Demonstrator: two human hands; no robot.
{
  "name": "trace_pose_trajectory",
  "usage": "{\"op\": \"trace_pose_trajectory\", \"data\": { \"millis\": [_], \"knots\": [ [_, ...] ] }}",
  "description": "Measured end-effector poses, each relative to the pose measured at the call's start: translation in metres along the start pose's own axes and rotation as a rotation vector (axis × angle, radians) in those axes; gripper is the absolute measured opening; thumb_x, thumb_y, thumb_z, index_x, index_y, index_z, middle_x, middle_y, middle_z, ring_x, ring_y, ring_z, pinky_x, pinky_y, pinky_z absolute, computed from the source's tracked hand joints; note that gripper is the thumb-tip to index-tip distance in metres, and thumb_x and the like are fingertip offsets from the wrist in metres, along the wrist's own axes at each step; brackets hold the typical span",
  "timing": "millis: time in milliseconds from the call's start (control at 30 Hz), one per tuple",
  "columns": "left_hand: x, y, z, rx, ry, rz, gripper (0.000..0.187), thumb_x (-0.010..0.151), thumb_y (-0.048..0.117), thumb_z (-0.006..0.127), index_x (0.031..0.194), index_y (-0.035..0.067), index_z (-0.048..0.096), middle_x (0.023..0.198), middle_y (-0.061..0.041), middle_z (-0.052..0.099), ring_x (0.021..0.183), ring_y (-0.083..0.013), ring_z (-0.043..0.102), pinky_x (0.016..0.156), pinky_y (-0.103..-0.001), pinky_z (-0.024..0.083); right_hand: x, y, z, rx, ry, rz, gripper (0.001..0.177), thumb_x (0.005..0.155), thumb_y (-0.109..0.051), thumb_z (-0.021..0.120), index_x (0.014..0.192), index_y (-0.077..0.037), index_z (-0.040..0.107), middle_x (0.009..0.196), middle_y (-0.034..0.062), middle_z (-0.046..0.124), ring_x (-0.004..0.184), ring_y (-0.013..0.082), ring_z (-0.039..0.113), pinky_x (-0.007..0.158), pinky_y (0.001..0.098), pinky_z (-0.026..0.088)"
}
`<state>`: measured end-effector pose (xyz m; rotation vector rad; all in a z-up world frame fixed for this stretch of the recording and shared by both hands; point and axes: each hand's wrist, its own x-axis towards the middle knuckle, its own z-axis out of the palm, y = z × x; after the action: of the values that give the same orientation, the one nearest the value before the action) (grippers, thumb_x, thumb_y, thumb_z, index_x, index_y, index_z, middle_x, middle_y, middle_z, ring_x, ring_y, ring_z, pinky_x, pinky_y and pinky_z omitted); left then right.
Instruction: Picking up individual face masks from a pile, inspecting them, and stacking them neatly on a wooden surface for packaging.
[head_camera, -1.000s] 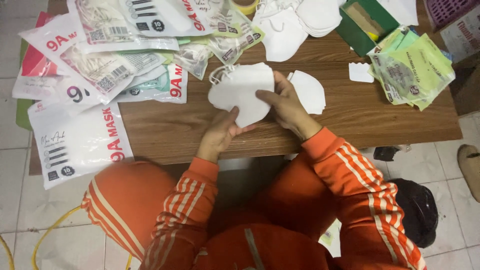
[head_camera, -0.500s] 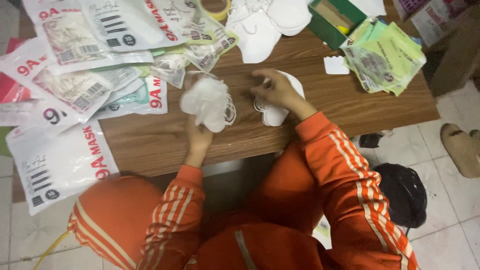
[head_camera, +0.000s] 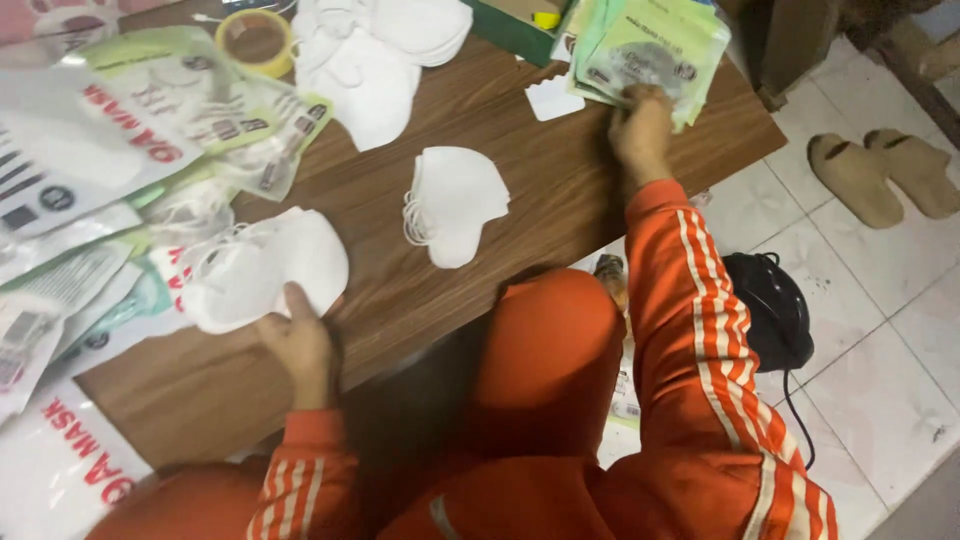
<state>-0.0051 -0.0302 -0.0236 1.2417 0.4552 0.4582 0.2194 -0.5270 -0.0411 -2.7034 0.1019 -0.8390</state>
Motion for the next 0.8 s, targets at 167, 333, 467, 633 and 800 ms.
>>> {"op": "trace_pose_trajectory", "data": {
  "millis": [167, 333, 467, 633, 800],
  "knots": [
    [0.000, -0.012, -0.002, 0.129, -0.005, 0.120, 0.036, 0.105, 0.008, 0.054, 0.131, -0.012, 0.042, 0.118, -0.025, 0.059, 0.088, -0.0223, 0.066, 0.065, -0.027, 0.063, 0.018, 0.021, -0.029, -0.069, -0.059, 0.127, 0.036, 0.084, -0.017, 0.079, 0.117, -0.007, 0.070, 0.122, 0.0152, 0.059, 0.114, 0.0348, 0.053, 0.097, 0.0478, 0.045],
    [-0.002, -0.001, 0.007, 0.308, 0.006, 0.178, 0.035, 0.105, 0.008, 0.051, 0.131, -0.015, 0.044, 0.122, -0.028, 0.059, 0.098, -0.0252, 0.063, 0.077, -0.029, 0.057, 0.040, 0.044, -0.020, -0.090, -0.524, 0.133, 0.090, 0.074, -0.029, 0.093, 0.151, -0.012, 0.050, 0.132, 0.0240, 0.056, 0.113, 0.0409, 0.059, 0.096, 0.0515, 0.050],
    [-0.001, -0.022, 0.000, 0.388, 0.101, 0.168, 0.034, 0.105, 0.012, 0.057, 0.123, -0.015, 0.051, 0.108, -0.024, 0.063, 0.087, -0.0234, 0.063, 0.071, -0.032, 0.058, 0.056, 0.090, 0.014, -0.320, -0.629, -0.184, 0.045, 0.081, -0.017, 0.067, 0.125, -0.008, 0.072, 0.105, 0.0261, 0.073, 0.087, 0.0492, 0.067, 0.075, 0.0519, 0.055],
    [-0.002, -0.023, 0.009, 0.610, 0.109, 0.352, 0.037, 0.103, 0.013, 0.057, 0.126, -0.016, 0.055, 0.119, -0.029, 0.065, 0.103, -0.0325, 0.064, 0.088, -0.039, 0.052, 0.088, 0.062, -0.017, -0.347, -0.805, -0.130, 0.030, 0.091, -0.020, 0.061, 0.108, -0.002, 0.077, 0.105, 0.0262, 0.074, 0.090, 0.0488, 0.067, 0.085, 0.0509, 0.052],
    [-0.002, -0.042, 0.008, 0.624, 0.156, 0.375, 0.035, 0.104, 0.016, 0.058, 0.123, -0.013, 0.057, 0.111, -0.025, 0.067, 0.096, -0.0286, 0.064, 0.085, -0.036, 0.051, 0.107, 0.015, -0.058, -0.346, -0.635, -0.017, 0.029, 0.093, -0.029, 0.065, 0.101, -0.005, 0.081, 0.085, 0.0234, 0.075, 0.075, 0.0439, 0.069, 0.071, 0.0492, 0.055]
  ]
}}
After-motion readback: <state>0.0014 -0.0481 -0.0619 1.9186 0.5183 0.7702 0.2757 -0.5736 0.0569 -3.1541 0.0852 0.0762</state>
